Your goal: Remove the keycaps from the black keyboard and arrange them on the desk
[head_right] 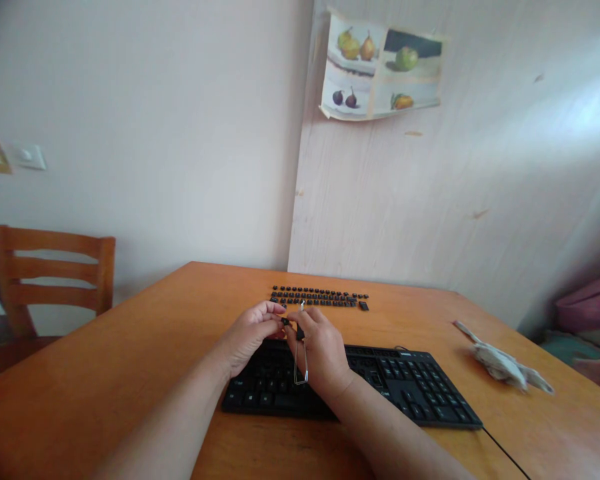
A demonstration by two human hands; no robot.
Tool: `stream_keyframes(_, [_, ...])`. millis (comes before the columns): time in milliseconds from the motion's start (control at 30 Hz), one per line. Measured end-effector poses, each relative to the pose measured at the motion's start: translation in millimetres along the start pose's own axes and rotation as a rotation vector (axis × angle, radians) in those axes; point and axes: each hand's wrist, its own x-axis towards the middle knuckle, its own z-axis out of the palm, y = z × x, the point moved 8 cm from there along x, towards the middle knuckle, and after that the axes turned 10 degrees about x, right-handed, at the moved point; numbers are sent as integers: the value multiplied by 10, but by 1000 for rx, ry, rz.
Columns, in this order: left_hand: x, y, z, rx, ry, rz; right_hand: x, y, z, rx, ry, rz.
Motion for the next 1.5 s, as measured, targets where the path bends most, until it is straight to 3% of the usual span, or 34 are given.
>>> stream_keyframes(200, [-5, 1, -15, 29, 20, -19, 59, -24, 7, -190, -114, 31])
stream_keyframes(267, [16, -10, -125, 70, 117, -12, 118, 34, -5, -224, -147, 57])
stream_keyframes(433, [26, -130, -581, 86, 487, -62, 347, 341, 31, -319, -223, 130])
stream_keyframes(533, [8, -192, -740, 72, 602, -78, 463, 576, 168, -371, -317, 187])
stream_keyframes(767, [-8, -194, -779, 99, 632, -89, 636, 913, 482, -399, -401, 224])
stream_keyframes(1033, [-4, -208, -779, 123, 624, -111, 713, 1083, 684, -426, -443, 230])
stream_keyframes(1500, [2, -215, -779, 138, 624, -115, 729, 1039, 742, -437, -471, 192])
